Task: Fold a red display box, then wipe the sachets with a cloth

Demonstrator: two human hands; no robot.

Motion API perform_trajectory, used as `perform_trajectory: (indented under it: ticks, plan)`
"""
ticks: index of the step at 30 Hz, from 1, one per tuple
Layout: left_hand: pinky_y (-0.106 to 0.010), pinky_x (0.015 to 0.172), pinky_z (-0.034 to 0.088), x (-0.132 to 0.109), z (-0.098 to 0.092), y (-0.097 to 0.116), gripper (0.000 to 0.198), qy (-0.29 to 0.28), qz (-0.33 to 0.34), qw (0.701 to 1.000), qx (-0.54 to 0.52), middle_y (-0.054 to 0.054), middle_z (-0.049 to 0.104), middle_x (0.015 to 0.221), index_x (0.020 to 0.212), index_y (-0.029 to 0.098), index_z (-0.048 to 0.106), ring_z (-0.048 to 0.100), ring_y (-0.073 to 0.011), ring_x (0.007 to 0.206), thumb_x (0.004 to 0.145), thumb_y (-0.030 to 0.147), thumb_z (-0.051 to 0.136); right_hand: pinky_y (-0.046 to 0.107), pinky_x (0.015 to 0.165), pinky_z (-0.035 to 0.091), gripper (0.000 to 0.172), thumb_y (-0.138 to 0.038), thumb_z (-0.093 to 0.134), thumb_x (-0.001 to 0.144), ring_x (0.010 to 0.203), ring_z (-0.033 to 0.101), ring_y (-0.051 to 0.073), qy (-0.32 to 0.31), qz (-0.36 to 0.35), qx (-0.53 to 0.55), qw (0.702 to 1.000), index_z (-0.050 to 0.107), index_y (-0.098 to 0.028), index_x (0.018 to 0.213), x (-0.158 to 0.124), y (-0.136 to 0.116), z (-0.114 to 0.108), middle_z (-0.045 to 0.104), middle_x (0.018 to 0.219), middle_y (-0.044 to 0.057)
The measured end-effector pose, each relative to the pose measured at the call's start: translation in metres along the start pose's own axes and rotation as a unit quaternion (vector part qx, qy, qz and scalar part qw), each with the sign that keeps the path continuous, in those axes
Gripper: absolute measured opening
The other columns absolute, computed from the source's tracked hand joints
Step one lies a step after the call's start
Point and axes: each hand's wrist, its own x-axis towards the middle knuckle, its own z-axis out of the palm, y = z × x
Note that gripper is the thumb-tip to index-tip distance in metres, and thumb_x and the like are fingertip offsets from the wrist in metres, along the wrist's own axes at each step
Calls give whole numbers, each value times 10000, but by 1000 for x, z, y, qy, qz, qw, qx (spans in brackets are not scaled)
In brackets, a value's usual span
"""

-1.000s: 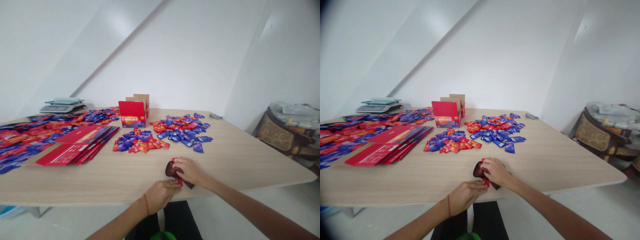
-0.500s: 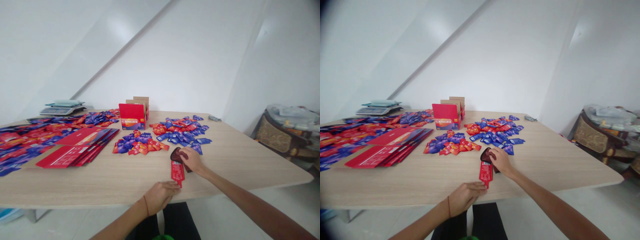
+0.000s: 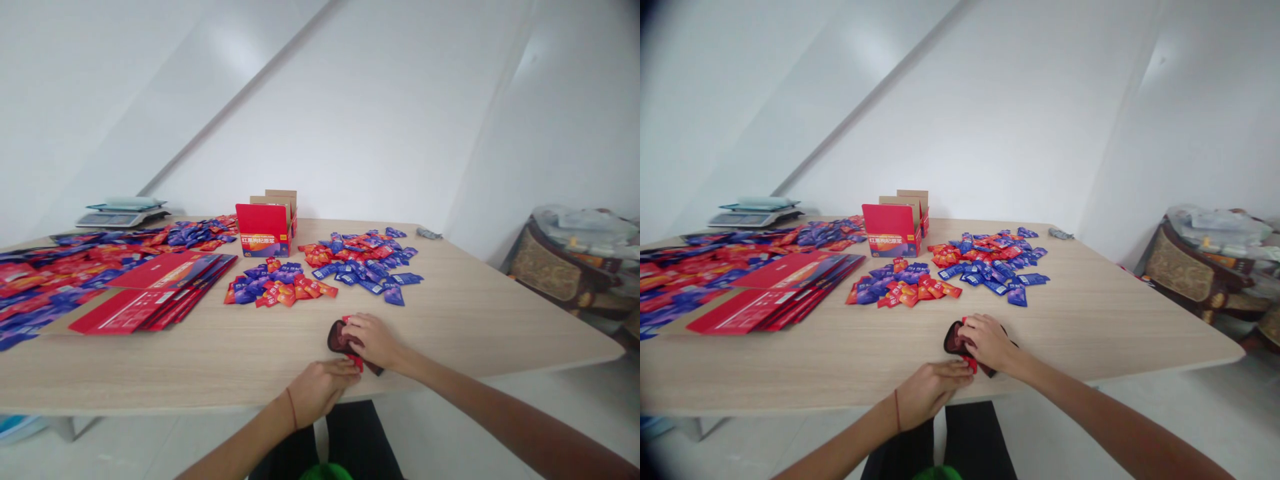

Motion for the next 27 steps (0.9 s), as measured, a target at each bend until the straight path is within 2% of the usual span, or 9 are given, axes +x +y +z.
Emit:
perform_trajectory:
  ticks: [4,10,14,17,21,24,27]
  plan:
    - [-336,1239,377,-1,1,-1,414,-3,-1,1000,8,-110,660,1414,1358,122,676,593,-192,1359,1033,121,419,333,901,432,166,-149,651,879,1020,593,219,-12,26,-28,999,709,-234,1010,15,19,-4,698,1056,45]
    - [-348,1230,395,-1,1,-1,420,-3,-3,1000,7,-83,655,1424,1389,169,657,579,-191,1373,1039,134,427,338,973,400,178,-166,635,906,1090,588,226,-45,70,-52,995,723,-226,1049,36,42,-6,704,1114,65]
    - [-349,1217,413,-1,0,-1,418,4,2,1000,16,-72,666,1413,1397,206,647,590,-188,1362,1047,149,427,318,930,413,185,-166,581,938,1060,617,220,-10,140,-50,989,737,-227,1018,38,52,-3,723,1086,69]
    - [-344,1210,424,-1,1,-1,417,7,9,999,36,-77,672,1407,1401,205,634,598,-189,1353,1046,149,425,300,882,427,205,-204,567,956,1038,641,212,33,216,-44,975,735,-244,1066,29,61,-4,730,1099,56]
    - [-355,1136,494,-4,0,1,367,21,14,996,90,-72,713,1331,1346,206,640,646,-207,1276,1037,154,450,289,850,439,230,-227,588,939,1025,662,214,69,293,-32,953,734,-250,1117,0,75,-9,740,1109,51]
    - [-356,992,558,-6,0,7,272,43,3,988,150,-72,759,1176,1242,208,666,710,-215,1099,1035,185,491,286,859,448,214,-214,603,922,1012,664,209,71,302,-20,950,747,-251,1077,-22,82,-10,743,1090,41]
    - [-343,867,572,-8,1,14,204,65,3,976,207,-75,762,1121,1194,206,665,725,-209,970,1039,235,536,296,896,453,211,-204,603,917,1023,651,211,76,277,-9,958,743,-243,1070,-35,85,-8,733,1079,37]
